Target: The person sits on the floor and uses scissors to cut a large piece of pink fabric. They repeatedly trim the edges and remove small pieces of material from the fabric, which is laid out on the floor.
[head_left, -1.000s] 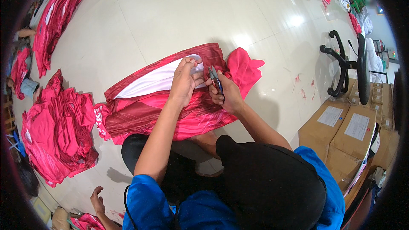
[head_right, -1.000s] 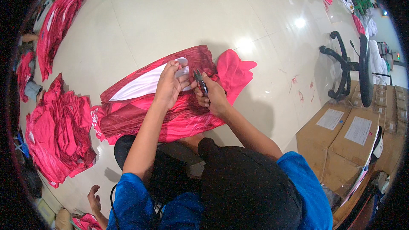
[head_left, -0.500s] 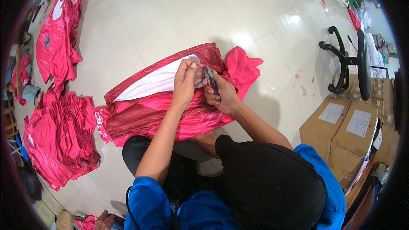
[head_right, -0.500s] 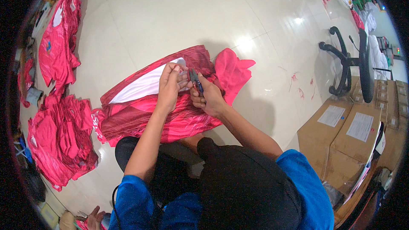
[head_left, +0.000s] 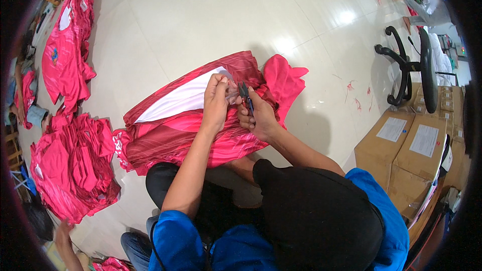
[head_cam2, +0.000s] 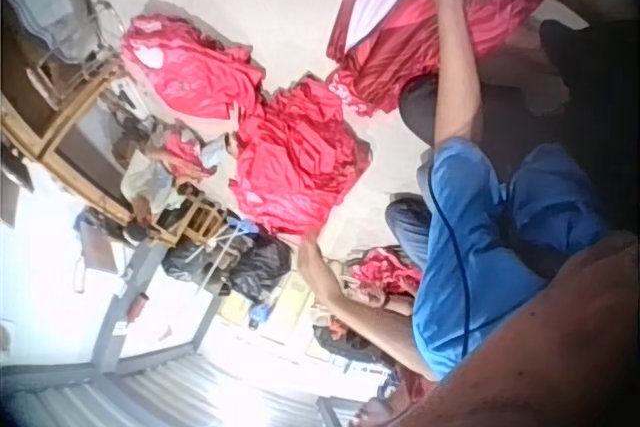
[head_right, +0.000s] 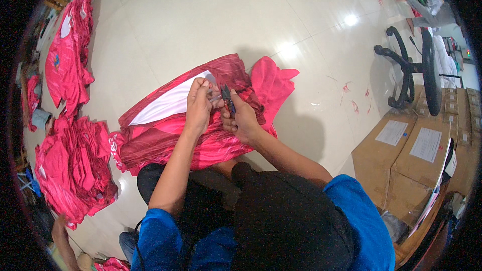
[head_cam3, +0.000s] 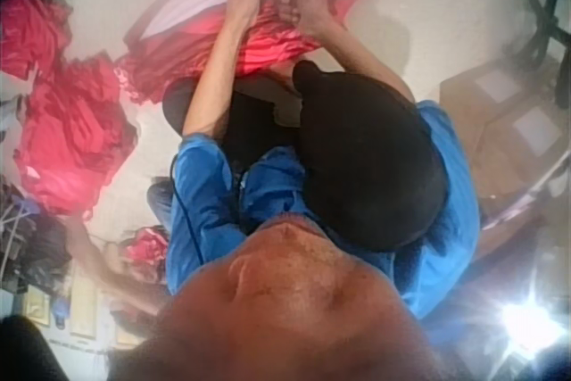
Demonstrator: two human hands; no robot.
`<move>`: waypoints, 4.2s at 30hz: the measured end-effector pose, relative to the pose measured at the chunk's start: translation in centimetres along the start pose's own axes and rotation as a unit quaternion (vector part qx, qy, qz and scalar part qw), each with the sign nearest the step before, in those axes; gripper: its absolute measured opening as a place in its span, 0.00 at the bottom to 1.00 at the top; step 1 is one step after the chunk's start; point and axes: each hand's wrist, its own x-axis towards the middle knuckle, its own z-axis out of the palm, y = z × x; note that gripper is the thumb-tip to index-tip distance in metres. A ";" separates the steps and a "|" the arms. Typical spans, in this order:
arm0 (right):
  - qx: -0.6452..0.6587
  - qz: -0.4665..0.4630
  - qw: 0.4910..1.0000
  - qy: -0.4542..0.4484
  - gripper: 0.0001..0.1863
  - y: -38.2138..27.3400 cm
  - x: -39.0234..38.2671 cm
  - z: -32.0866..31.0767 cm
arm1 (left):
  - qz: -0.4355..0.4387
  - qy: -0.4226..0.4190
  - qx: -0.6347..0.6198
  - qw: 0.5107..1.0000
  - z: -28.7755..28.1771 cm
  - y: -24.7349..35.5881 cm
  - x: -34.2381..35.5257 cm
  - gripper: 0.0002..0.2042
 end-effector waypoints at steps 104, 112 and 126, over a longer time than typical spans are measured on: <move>-0.616 -0.435 0.649 0.100 0.09 -5.6 1.3 -1.4 | -0.027 0.041 0.029 0.998 0.7 -0.9 -0.4 0.23; -0.383 -0.269 0.874 0.126 0.14 -6.3 1.6 -2.0 | -0.054 0.058 0.049 0.996 0.5 -1.1 -0.3 0.22; -0.375 -0.238 0.888 0.116 0.13 -6.4 1.7 -1.3 | -0.028 0.015 0.064 0.997 0.8 -0.8 -0.4 0.14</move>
